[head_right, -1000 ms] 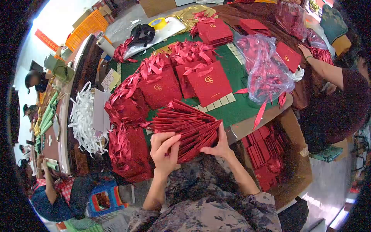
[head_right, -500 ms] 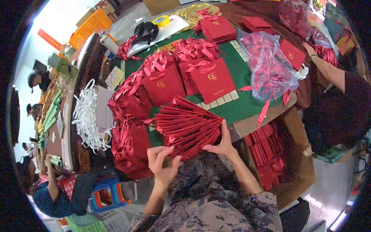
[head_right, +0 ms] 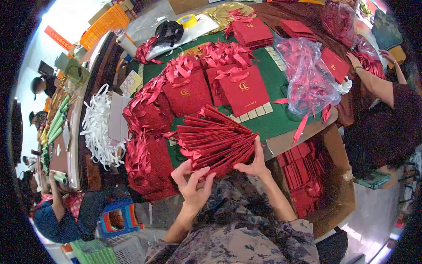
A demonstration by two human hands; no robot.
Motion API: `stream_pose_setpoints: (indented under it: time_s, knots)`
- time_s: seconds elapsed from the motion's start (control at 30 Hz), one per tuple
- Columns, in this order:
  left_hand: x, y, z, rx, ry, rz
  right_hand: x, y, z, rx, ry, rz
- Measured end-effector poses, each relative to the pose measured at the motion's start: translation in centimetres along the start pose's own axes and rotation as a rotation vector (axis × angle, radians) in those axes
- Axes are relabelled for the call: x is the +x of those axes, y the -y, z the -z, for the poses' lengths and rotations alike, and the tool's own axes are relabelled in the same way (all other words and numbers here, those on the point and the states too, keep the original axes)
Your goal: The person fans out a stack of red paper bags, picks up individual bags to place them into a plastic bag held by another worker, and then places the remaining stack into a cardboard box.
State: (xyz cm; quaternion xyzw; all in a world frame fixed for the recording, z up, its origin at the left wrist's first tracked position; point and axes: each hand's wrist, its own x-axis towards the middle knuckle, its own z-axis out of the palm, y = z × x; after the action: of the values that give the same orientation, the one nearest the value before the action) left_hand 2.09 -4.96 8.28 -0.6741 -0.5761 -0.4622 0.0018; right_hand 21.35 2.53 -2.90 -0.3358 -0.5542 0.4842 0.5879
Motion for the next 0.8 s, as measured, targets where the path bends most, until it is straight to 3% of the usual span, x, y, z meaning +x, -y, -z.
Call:
stream_pose_setpoints:
  time_s: [0.1,0.3,0.4,0.43,0.47,0.6,0.67,0.7,0.8]
  knots:
    - [0.4,0.6,0.3,0.0,0.091,-0.058,-0.3,-0.8,0.5,-0.064,0.021,0.0]
    - [-0.3,0.5,0.1,-0.132,0.062,-0.082,-0.1,0.2,0.9,-0.055,0.082,-0.083]
    - [0.6,0.6,0.4,-0.233,0.049,0.052,-0.1,0.5,1.0,-0.058,0.093,-0.122]
    - [1.2,0.6,0.4,-0.281,0.019,0.151,-0.2,0.0,1.0,-0.075,0.09,-0.06]
    - [2.1,0.6,0.3,-0.254,-0.008,0.119,-0.2,-0.3,1.0,-0.091,0.087,0.002]
    - [5.0,0.5,0.8,-0.237,0.176,0.246,-0.1,-0.6,1.4,-0.085,0.142,-0.013]
    - [5.0,1.7,-0.1,-0.197,0.218,-0.004,-0.5,-1.1,1.4,-0.112,0.117,0.011]
    - [4.7,1.7,-0.4,-0.203,0.22,-0.006,-0.8,-1.3,1.4,-0.134,0.096,0.034]
    - [3.3,1.6,-0.7,-0.341,0.193,0.221,-0.2,-0.1,0.6,-0.107,0.049,0.041]
